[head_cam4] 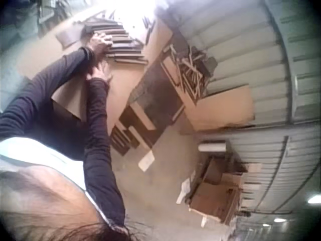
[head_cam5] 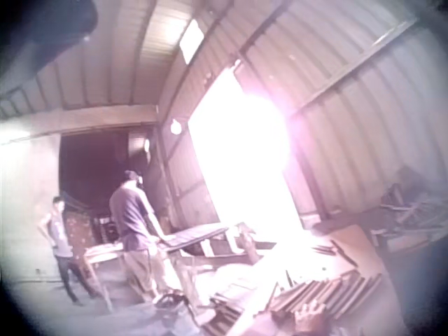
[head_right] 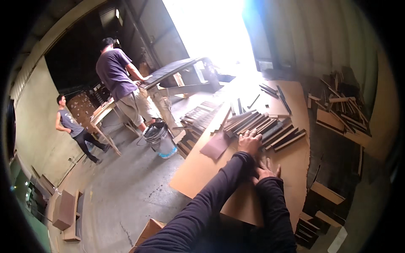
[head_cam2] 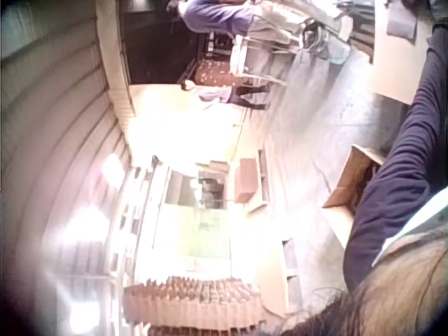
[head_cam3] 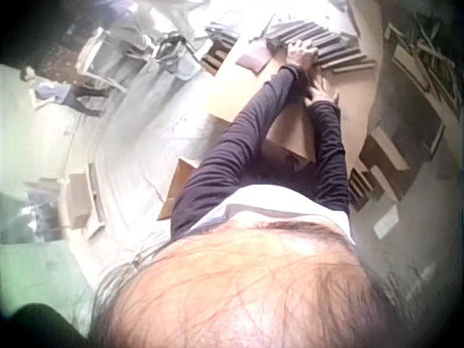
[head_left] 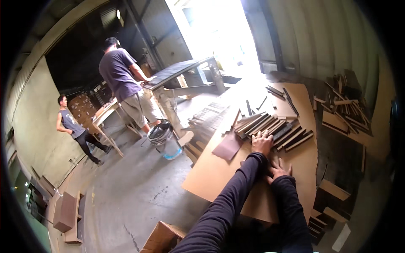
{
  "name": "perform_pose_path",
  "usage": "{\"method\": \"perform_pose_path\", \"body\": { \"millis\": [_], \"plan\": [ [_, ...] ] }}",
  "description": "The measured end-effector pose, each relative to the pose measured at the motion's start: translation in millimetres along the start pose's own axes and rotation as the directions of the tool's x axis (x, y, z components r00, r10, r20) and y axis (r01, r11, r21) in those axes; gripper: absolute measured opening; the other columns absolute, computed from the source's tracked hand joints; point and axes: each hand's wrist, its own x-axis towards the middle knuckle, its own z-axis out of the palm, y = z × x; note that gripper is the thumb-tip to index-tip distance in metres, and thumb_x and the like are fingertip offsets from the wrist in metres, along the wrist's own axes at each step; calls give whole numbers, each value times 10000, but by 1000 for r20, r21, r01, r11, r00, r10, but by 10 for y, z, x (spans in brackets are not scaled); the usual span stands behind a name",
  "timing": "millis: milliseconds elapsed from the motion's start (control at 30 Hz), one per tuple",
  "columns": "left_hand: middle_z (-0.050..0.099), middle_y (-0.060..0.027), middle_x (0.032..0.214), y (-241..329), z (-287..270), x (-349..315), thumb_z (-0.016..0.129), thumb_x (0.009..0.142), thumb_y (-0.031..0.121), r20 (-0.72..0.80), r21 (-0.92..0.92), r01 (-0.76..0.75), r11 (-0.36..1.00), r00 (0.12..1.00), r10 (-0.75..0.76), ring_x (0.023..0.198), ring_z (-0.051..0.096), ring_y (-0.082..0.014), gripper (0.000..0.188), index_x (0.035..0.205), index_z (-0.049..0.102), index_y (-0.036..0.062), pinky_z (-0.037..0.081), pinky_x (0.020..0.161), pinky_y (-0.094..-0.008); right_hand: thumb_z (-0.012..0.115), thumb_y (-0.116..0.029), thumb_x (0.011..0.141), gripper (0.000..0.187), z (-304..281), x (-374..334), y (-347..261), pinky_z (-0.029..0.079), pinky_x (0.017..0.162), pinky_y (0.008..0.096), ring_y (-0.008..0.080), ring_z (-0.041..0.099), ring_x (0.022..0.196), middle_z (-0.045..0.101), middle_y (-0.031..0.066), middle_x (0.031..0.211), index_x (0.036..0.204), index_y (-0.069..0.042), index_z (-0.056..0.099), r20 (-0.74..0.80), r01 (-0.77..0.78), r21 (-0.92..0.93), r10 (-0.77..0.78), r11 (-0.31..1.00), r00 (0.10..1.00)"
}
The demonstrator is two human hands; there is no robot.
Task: The person sands wooden pieces by hand with a sheet of sandpaper on a worktable. They pick up individual pieces from a stack, rub them against the sandpaper, and place them into a cardboard box on the floor.
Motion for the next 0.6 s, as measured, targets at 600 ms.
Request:
{"method": "perform_pose_path", "body": {
  "millis": [600],
  "plan": [
    [578, -110, 798, -670, -903, -1837, 536, 745, 204, 70, -146, 249, 957, 968, -241, 767, 571, -279, 131, 777, 579, 85, 452, 677, -390, 579, -382, 723, 569, 82, -492, -125, -16, 1031, 562, 248, 175, 1317, 330, 54, 1372, 1239, -171, 463, -133, 34, -103, -48, 994, 990]
  ]
}}
